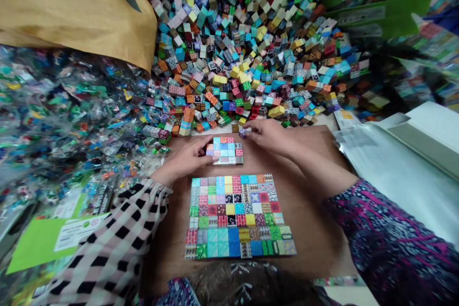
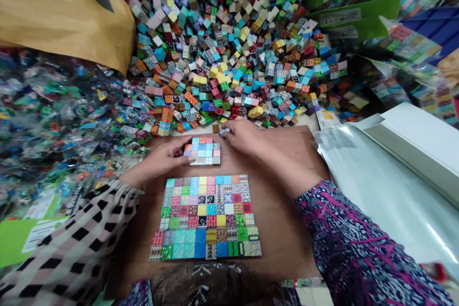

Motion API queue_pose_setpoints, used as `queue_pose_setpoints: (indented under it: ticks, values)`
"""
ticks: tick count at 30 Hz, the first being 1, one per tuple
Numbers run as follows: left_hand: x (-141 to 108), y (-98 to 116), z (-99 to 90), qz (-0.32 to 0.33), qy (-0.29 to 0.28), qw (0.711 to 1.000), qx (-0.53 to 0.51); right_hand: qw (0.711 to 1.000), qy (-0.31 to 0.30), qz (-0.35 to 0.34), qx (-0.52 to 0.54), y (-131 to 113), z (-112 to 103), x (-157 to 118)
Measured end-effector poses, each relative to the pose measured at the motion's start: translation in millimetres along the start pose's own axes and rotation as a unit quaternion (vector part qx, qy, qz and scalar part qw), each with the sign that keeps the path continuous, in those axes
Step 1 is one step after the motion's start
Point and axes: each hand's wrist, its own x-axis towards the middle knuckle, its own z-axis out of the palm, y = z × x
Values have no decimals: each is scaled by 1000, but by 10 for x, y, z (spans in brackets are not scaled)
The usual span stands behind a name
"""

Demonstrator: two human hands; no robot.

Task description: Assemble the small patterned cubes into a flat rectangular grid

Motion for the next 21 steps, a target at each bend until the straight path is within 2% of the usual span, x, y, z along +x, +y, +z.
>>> queue_pose_setpoints:
  ticks: [4,7,14,21]
  values:
    - [4,-37,21,-2,6,1000,-2,993,-6,6,-121,-2,65,50]
    - [5,-51,29,0,10,1000,2,990,-12,16,-137,-12,100,53]
    - [7,-8,-2,0,3,1000,21,998,-26,-30,-54,32,94,59]
    - [-9,41,-19,4,-1,1000,28,996,-39,-12,76,8,162,78]
